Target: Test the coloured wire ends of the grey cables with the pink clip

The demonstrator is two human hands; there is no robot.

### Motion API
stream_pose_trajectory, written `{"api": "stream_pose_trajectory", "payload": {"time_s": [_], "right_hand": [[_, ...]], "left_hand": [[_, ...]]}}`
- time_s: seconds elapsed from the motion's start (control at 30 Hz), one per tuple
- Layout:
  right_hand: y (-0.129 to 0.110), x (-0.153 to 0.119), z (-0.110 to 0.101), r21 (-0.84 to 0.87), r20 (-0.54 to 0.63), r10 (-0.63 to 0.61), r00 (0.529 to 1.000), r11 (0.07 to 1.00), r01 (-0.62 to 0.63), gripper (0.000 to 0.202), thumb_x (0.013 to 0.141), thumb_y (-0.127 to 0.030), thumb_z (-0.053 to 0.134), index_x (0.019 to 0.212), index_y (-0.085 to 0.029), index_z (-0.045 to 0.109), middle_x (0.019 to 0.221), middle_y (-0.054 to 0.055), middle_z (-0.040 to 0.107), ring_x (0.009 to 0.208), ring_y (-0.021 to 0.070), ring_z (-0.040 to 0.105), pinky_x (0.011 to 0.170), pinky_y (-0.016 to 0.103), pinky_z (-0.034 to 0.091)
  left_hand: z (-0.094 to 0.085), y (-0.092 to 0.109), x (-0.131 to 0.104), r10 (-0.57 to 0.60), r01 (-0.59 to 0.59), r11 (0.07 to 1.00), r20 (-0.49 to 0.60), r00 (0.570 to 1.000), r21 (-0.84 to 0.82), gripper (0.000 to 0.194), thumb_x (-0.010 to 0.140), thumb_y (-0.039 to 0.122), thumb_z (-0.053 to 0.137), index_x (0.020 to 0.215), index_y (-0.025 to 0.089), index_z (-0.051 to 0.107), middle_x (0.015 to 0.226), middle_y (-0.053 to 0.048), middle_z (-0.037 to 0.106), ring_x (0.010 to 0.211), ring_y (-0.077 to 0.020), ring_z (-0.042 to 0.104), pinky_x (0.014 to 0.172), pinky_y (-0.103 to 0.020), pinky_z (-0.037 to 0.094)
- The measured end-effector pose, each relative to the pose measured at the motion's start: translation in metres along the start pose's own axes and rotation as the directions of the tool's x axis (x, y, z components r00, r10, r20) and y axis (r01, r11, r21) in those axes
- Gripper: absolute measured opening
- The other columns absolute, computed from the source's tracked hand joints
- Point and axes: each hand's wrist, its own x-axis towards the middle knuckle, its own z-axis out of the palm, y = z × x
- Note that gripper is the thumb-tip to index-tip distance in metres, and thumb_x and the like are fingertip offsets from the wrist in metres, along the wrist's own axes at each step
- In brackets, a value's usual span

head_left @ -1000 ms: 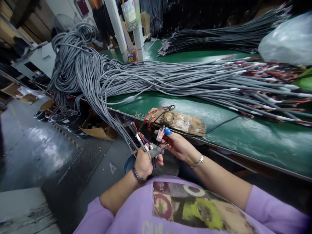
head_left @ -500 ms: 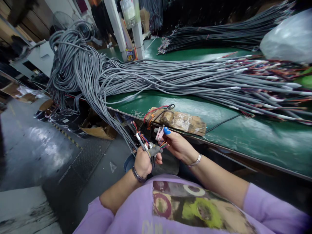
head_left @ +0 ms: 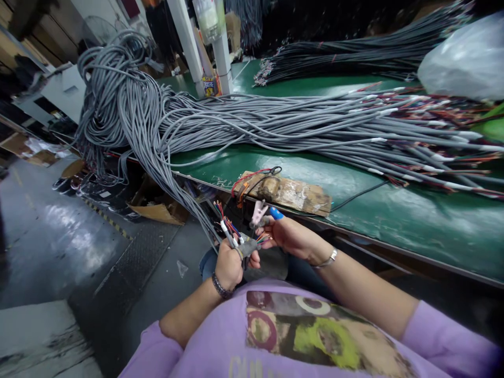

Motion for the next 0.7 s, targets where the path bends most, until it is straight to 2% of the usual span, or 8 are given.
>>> {"api": "stream_pose_trajectory", "payload": {"time_s": [0.1, 0.2, 0.27, 0.43, 0.7], "right_hand": [[-0.004, -0.006, -0.006, -0.223, 0.063, 0.021, 0.998, 0.975, -0.007, 0.049, 0.071, -0.063, 0.064, 0.076, -0.014, 0.065, 0.071, 0.005, 0.065, 0.059, 0.0122, 0.059, 0.056, 0.025, 0.051], [-0.011, -0.010, -0.004, -0.458, 0.110, 0.016, 0.994, 0.888, 0.037, 0.042, 0.066, -0.054, 0.074, 0.072, -0.013, 0.065, 0.067, 0.003, 0.064, 0.058, 0.0107, 0.056, 0.056, 0.024, 0.047], [-0.016, -0.010, -0.001, -0.548, 0.135, -0.007, 0.991, 0.832, 0.081, 0.038, 0.065, -0.050, 0.076, 0.069, -0.013, 0.065, 0.063, 0.001, 0.062, 0.055, 0.0089, 0.052, 0.054, 0.022, 0.043], [-0.022, -0.007, 0.008, -0.605, 0.182, -0.078, 0.980, 0.777, 0.174, 0.038, 0.065, -0.049, 0.074, 0.060, -0.014, 0.062, 0.054, -0.003, 0.055, 0.052, 0.0077, 0.046, 0.054, 0.022, 0.039], [-0.017, -0.004, 0.017, -0.703, 0.218, -0.051, 0.975, 0.684, 0.193, 0.044, 0.066, -0.056, 0.070, 0.060, -0.014, 0.059, 0.051, -0.005, 0.049, 0.049, 0.0067, 0.040, 0.047, 0.021, 0.034]], "left_hand": [[-0.004, -0.008, -0.002, 0.022, -0.023, 0.997, 0.021, 1.000, 0.072, 0.036, 0.062, 0.045, 0.074, 0.058, 0.015, 0.055, 0.046, -0.001, 0.059, 0.036, -0.0106, 0.051, 0.038, -0.022, 0.040], [-0.008, -0.013, -0.003, 0.058, -0.061, 0.992, 0.035, 0.998, 0.113, 0.036, 0.066, 0.046, 0.073, 0.057, 0.014, 0.057, 0.048, -0.003, 0.061, 0.038, -0.0107, 0.053, 0.041, -0.022, 0.041], [-0.009, -0.015, -0.003, 0.060, -0.065, 0.989, 0.037, 0.997, 0.131, 0.036, 0.066, 0.045, 0.072, 0.057, 0.014, 0.058, 0.049, -0.003, 0.061, 0.039, -0.0110, 0.053, 0.041, -0.022, 0.041], [-0.010, -0.016, -0.004, 0.047, -0.058, 0.986, 0.073, 0.996, 0.155, 0.033, 0.068, 0.042, 0.072, 0.058, 0.014, 0.059, 0.050, -0.003, 0.062, 0.040, -0.0123, 0.056, 0.042, -0.022, 0.041], [-0.012, -0.013, -0.004, -0.114, 0.062, 0.969, 0.212, 0.971, 0.239, 0.036, 0.065, 0.044, 0.073, 0.055, 0.012, 0.060, 0.048, -0.005, 0.061, 0.041, -0.0135, 0.056, 0.043, -0.023, 0.043]]}}
